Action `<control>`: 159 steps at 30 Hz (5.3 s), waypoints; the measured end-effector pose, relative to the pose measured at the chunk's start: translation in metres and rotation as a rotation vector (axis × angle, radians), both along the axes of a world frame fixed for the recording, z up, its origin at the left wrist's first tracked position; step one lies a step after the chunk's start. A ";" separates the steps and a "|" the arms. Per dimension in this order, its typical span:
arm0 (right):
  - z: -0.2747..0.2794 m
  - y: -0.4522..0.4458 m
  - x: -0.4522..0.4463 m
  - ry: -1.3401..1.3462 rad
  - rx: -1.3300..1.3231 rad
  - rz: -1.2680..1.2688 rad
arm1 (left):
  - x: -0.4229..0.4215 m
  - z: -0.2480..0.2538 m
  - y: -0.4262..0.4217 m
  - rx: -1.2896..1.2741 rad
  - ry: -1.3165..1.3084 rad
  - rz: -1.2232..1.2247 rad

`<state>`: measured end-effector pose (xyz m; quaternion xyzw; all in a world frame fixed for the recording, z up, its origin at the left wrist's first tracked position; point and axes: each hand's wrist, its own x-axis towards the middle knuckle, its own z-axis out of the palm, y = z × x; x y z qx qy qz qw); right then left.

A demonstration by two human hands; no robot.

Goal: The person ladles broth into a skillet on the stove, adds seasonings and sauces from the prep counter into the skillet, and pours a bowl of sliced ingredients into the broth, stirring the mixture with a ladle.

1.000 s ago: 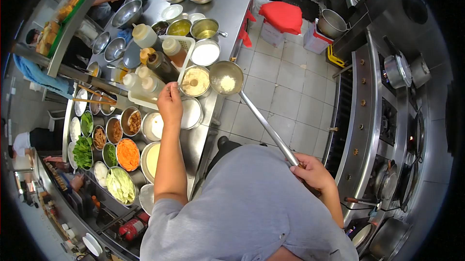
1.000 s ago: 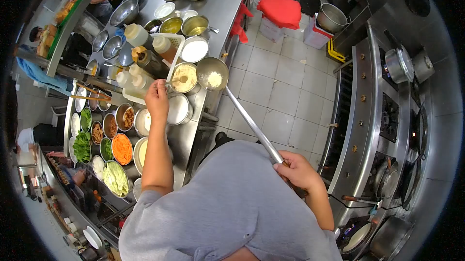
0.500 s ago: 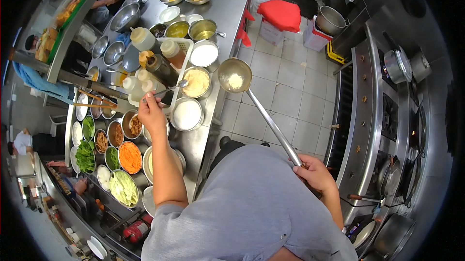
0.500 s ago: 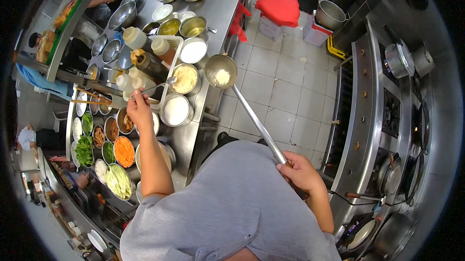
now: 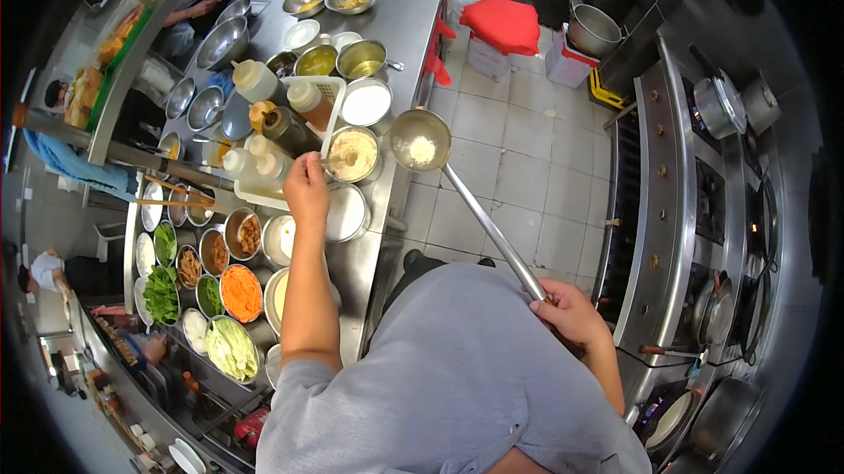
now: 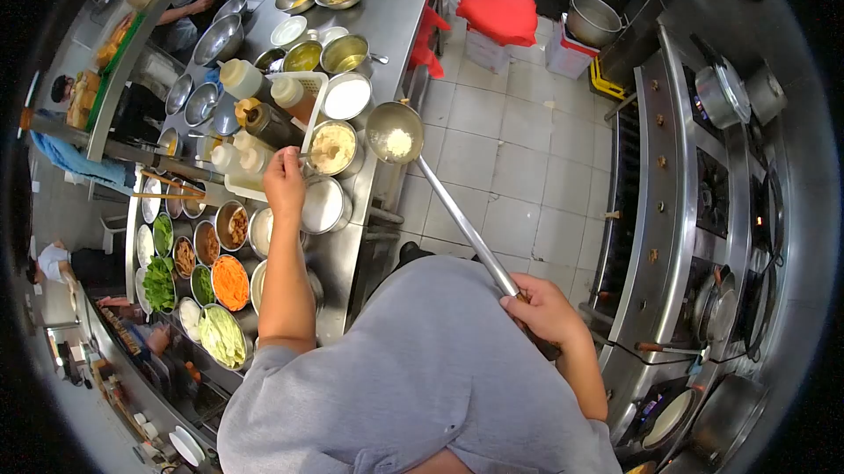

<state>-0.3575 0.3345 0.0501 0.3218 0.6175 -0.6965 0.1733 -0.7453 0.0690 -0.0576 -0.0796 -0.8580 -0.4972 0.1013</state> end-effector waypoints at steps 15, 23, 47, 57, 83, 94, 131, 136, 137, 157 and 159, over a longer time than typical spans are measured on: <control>-0.002 -0.003 0.001 -0.006 0.018 -0.003 | -0.023 0.053 0.038 0.087 0.426 -0.161; -0.013 -0.006 0.020 0.043 0.020 -0.062 | -0.074 0.029 0.102 -0.100 0.377 -0.183; -0.027 0.005 0.032 0.085 -0.047 -0.194 | -0.091 0.012 0.054 0.696 -0.393 -0.015; -0.030 0.014 0.023 0.111 -0.064 -0.164 | -0.065 0.054 0.054 0.772 -0.423 -0.068; -0.006 0.021 0.004 0.101 -0.105 -0.118 | -0.070 0.038 0.068 0.761 -0.276 -0.067; -0.010 0.018 0.012 0.087 -0.105 -0.181 | -0.092 -0.020 0.082 0.278 -0.121 -0.056; -0.017 0.020 -0.016 0.155 -0.177 -0.055 | -0.060 -0.001 0.080 0.068 0.081 -0.087; -0.017 0.020 -0.014 0.152 -0.180 -0.074 | -0.066 -0.019 0.074 0.122 -0.048 -0.053; -0.017 0.019 -0.014 0.155 -0.166 -0.081 | -0.062 -0.010 0.070 0.215 -0.084 -0.044; -0.024 0.025 -0.032 0.168 -0.166 -0.040 | -0.040 0.078 0.051 0.739 -0.150 -0.068; -0.024 0.025 -0.036 0.189 -0.142 -0.001 | -0.029 0.083 0.056 0.827 -0.196 -0.161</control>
